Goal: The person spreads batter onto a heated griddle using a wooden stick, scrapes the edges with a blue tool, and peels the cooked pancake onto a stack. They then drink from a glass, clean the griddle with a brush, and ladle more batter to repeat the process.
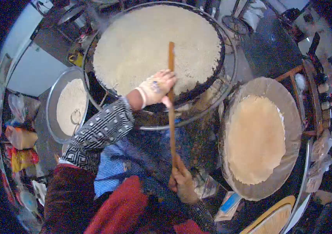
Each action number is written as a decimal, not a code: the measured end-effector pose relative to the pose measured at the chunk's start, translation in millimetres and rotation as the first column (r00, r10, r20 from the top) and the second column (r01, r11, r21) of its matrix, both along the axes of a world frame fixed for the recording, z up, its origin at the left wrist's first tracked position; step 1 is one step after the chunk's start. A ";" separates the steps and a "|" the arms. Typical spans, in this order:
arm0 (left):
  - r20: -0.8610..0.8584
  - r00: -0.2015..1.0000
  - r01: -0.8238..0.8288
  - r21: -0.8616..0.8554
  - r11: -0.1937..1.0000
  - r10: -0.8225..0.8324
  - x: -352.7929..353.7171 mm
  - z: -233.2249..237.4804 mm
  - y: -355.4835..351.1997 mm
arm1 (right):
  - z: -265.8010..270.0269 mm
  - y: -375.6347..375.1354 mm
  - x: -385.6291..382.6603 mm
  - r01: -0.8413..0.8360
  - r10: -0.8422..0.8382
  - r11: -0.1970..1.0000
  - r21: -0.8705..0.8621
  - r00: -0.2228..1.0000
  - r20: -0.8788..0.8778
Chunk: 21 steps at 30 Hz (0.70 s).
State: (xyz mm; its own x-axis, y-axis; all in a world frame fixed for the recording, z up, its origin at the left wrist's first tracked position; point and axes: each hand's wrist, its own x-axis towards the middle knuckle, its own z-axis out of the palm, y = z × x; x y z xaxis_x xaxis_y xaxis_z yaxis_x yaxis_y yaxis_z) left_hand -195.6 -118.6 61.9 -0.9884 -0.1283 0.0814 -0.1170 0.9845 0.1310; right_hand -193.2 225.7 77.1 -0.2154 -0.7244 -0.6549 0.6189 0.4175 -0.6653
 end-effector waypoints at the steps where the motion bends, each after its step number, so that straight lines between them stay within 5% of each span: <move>1: -0.011 0.999 -0.030 -0.011 0.999 0.030 20.3 -5.2 -9.5 | 0.2 -8.8 4.9 0.000 -0.002 1.000 0.017 0.995 0.100; 10: -0.321 0.866 -0.401 0.014 0.916 0.384 229.2 -15.4 -36.8 | -32.9 -74.6 54.9 -0.310 0.315 0.937 -0.162 0.949 0.004; 11: -0.303 0.882 -0.375 0.006 0.927 0.359 240.7 -14.2 -24.3 | -13.9 -78.0 47.6 -0.325 0.313 0.940 -0.100 0.942 -0.124; 12: -0.280 0.897 -0.356 0.006 0.935 0.343 251.9 -13.4 -15.5 | -53.6 -71.6 52.7 -0.228 0.083 0.899 -0.373 0.927 -0.366; 13: -0.049 0.932 -0.356 0.042 0.933 0.358 256.0 -26.3 -13.8 | -39.9 -71.7 43.1 -0.181 0.103 0.953 -0.242 0.948 -0.301; 15: 0.066 0.946 -0.312 -0.081 0.947 0.317 260.0 -59.3 -5.3 | -30.9 -85.0 32.5 -0.149 0.134 0.988 -0.050 0.965 -0.228; 16: 0.133 0.926 -0.340 -0.117 0.933 0.354 252.9 -60.1 -4.8 | -40.4 -93.6 36.1 -0.157 0.142 0.986 -0.049 0.962 -0.231; 17: 0.120 0.924 -0.336 -0.202 0.920 0.364 249.6 -58.1 -1.9 | -51.3 -102.4 41.8 -0.334 0.248 0.927 -0.173 0.888 -0.388; 18: -0.145 0.947 -0.312 -0.205 0.928 0.287 249.6 -68.4 -2.7 | -55.3 -110.3 48.2 -0.515 0.318 0.817 -0.259 0.778 -0.542; 20: 0.206 0.879 -0.420 -0.094 0.903 0.430 248.0 -75.9 3.4 | -18.7 -116.6 57.9 -0.515 0.418 0.832 -0.206 0.827 -0.377; 21: -0.145 0.929 -0.366 -0.225 0.903 0.341 241.9 -73.8 15.2 | -15.3 -114.5 57.3 -0.396 0.314 0.895 -0.203 0.885 -0.344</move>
State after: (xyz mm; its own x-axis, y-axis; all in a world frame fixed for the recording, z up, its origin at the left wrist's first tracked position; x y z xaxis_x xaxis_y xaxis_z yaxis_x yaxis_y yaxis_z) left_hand 46.3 -103.4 -11.9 -0.8667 -0.4315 0.2503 -0.4624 0.8832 -0.0781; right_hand -135.9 111.1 61.8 -0.0634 -0.9229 -0.3798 0.2198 0.3583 -0.9074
